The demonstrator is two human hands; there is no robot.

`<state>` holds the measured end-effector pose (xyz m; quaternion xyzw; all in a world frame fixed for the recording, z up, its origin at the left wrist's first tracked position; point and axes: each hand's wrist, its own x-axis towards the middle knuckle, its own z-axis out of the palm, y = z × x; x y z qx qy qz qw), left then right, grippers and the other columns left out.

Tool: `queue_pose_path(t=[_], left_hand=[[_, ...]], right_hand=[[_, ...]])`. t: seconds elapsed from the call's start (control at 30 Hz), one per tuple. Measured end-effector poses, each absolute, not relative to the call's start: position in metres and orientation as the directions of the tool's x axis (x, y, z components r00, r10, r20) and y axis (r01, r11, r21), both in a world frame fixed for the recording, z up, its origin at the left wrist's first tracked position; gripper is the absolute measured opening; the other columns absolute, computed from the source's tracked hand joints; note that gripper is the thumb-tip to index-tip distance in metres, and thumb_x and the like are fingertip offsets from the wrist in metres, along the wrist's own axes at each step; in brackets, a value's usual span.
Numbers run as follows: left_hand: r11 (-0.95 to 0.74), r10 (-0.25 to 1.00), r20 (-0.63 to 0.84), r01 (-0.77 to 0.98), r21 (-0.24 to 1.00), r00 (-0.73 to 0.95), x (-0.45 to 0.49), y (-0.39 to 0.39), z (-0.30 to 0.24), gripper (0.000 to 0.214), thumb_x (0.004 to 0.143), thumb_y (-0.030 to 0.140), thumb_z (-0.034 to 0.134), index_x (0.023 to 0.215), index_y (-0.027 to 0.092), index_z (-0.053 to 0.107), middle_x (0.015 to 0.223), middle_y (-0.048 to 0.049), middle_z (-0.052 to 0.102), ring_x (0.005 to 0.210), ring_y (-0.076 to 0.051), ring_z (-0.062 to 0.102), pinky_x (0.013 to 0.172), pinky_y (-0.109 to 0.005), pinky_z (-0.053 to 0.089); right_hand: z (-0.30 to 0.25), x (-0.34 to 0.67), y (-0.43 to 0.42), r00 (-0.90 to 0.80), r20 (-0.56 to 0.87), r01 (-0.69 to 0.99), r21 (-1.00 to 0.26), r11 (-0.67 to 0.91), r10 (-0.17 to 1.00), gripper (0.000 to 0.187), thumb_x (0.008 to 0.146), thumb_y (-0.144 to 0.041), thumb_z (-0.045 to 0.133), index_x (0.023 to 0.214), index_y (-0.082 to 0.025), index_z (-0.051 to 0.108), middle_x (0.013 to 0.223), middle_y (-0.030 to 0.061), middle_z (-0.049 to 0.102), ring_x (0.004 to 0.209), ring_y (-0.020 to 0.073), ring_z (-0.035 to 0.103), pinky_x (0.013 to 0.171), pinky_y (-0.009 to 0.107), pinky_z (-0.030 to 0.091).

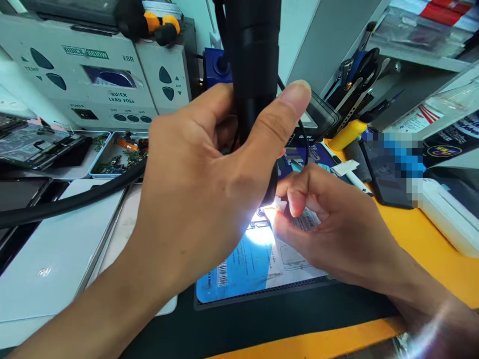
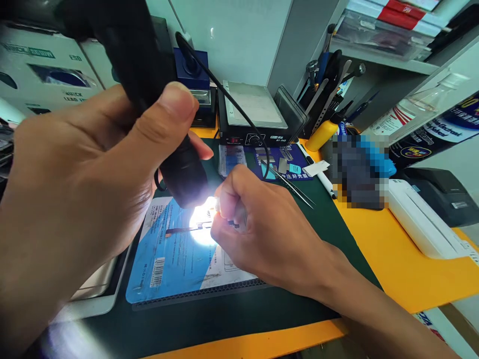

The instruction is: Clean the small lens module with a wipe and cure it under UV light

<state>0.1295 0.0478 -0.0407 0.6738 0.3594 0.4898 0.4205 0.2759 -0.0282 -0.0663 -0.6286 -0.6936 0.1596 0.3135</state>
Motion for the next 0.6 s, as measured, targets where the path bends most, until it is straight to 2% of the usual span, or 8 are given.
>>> queue_pose_path(t=[0.13,0.3,0.43,0.6], left_hand=[[-0.384,0.902,0.354,0.086,0.919,0.248,0.1289,0.0474,-0.0414,0.03,0.092,0.042,0.063,0.073,0.018,0.065,0.046,0.0088,0.025,0.034,0.0,0.018,0.038,-0.02,0.031],[-0.398,0.895,0.363,0.097,0.912,0.258,0.1282,0.0458,-0.0408,0.032,0.093,0.042,0.061,0.072,0.018,0.065,0.044,0.0085,0.025,0.035,-0.001,0.019,0.039,-0.02,0.031],[-0.383,0.905,0.348,0.107,0.918,0.246,0.1299,0.0465,-0.04,0.031,0.092,0.042,0.062,0.072,0.019,0.065,0.043,0.0095,0.025,0.031,0.0,0.019,0.04,-0.021,0.034],[-0.38,0.9,0.353,0.064,0.923,0.255,0.1298,0.0478,-0.0388,0.03,0.092,0.04,0.062,0.074,0.017,0.066,0.045,0.009,0.025,0.035,0.0,0.018,0.039,-0.019,0.033]], right_hand=[[-0.0657,0.2759,-0.0287,-0.032,0.224,0.779,-0.605,0.165,0.974,0.035,0.075,-0.008,0.066,0.078,-0.026,0.036,0.085,-0.0062,0.066,0.073,0.0156,0.065,0.057,0.028,0.046],[-0.0654,0.2774,-0.0273,-0.043,0.224,0.79,-0.588,0.17,0.974,0.033,0.076,-0.01,0.065,0.078,-0.026,0.036,0.09,-0.0051,0.068,0.078,0.0168,0.067,0.058,0.027,0.046],[-0.0656,0.2769,-0.0274,-0.048,0.231,0.811,-0.559,0.173,0.972,0.033,0.076,-0.011,0.065,0.077,-0.026,0.036,0.087,-0.0069,0.067,0.074,0.0151,0.065,0.058,0.027,0.045],[-0.0662,0.2744,-0.0288,-0.043,0.228,0.821,-0.547,0.164,0.973,0.032,0.077,-0.011,0.065,0.078,-0.026,0.036,0.09,-0.0071,0.068,0.076,0.0156,0.065,0.058,0.029,0.044]])
